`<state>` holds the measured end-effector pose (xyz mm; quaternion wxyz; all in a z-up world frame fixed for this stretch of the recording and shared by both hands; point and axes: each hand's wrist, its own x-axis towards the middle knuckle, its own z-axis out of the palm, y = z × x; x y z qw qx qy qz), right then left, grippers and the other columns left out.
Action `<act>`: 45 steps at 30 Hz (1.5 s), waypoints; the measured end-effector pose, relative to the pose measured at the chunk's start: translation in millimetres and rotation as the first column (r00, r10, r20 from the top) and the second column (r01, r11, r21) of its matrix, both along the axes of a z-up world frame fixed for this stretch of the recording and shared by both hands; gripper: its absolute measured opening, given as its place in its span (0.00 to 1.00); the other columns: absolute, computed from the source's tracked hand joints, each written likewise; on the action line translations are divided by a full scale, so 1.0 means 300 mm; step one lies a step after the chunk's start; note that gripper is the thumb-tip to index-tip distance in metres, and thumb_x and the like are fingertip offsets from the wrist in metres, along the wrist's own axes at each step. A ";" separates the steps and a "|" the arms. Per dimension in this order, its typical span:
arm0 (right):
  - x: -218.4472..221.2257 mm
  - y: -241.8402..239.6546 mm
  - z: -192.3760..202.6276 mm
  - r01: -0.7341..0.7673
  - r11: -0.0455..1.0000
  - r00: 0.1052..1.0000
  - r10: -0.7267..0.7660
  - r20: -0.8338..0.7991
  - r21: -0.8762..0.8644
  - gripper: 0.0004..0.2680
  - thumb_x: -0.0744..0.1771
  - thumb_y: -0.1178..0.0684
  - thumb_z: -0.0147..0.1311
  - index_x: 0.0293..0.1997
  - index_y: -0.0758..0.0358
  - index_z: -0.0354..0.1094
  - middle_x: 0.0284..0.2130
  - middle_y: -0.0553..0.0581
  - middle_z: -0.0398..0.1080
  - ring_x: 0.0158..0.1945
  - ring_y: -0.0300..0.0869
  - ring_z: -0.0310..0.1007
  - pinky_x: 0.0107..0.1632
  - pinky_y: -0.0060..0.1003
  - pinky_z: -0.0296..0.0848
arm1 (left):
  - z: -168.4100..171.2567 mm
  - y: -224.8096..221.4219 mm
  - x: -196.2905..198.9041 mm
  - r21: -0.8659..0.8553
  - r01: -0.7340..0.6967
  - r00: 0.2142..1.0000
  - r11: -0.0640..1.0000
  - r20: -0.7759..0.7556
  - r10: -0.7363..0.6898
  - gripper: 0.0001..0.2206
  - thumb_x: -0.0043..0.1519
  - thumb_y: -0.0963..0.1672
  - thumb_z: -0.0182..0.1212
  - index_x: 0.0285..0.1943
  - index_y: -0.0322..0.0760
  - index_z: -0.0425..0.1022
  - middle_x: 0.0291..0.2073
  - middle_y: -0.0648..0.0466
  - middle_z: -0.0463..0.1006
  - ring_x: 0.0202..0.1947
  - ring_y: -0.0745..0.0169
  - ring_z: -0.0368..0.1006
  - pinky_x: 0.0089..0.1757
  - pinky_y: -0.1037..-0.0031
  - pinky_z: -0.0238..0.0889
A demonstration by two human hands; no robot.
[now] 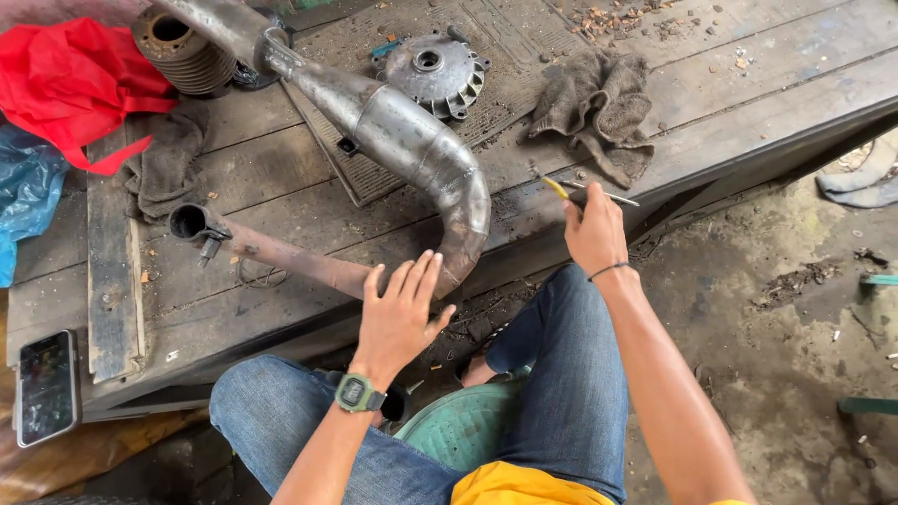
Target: The person scrubs a curved metal pipe with a wire brush and wipes it with a cloth. They repeatedly scrub the pipe's surface and occasionally wipe it down to remove debris.
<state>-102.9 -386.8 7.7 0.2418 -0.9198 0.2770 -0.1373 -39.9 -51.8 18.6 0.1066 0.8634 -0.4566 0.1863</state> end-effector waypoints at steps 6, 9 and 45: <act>-0.103 0.279 0.196 -0.016 0.970 0.983 -0.029 0.181 0.241 0.08 0.69 0.58 0.53 0.51 0.67 0.60 0.41 0.74 0.75 0.48 0.66 0.75 0.45 0.60 0.76 | -0.032 -0.041 -0.063 -0.039 0.084 0.993 0.996 0.088 -0.080 0.25 0.65 0.51 0.50 0.73 0.49 0.65 0.74 0.54 0.62 0.71 0.53 0.60 0.63 0.47 0.50; -0.137 0.335 0.146 -0.049 0.922 0.981 -0.028 0.192 0.383 0.12 0.69 0.60 0.49 0.60 0.63 0.63 0.40 0.71 0.76 0.40 0.57 0.75 0.40 0.51 0.78 | -0.086 -0.029 -0.081 -0.098 0.241 0.966 0.965 0.116 -0.230 0.20 0.65 0.50 0.51 0.66 0.48 0.71 0.69 0.57 0.68 0.70 0.55 0.61 0.64 0.50 0.52; -0.076 0.522 -0.042 -0.129 0.900 0.878 -0.091 0.470 0.416 0.19 0.68 0.65 0.44 0.69 0.63 0.63 0.29 0.63 0.70 0.32 0.53 0.73 0.39 0.46 0.73 | -0.025 0.045 0.076 -0.100 -0.081 0.988 0.992 -0.138 0.067 0.29 0.50 0.61 0.72 0.50 0.43 0.77 0.39 0.55 0.80 0.50 0.56 0.71 0.63 0.51 0.50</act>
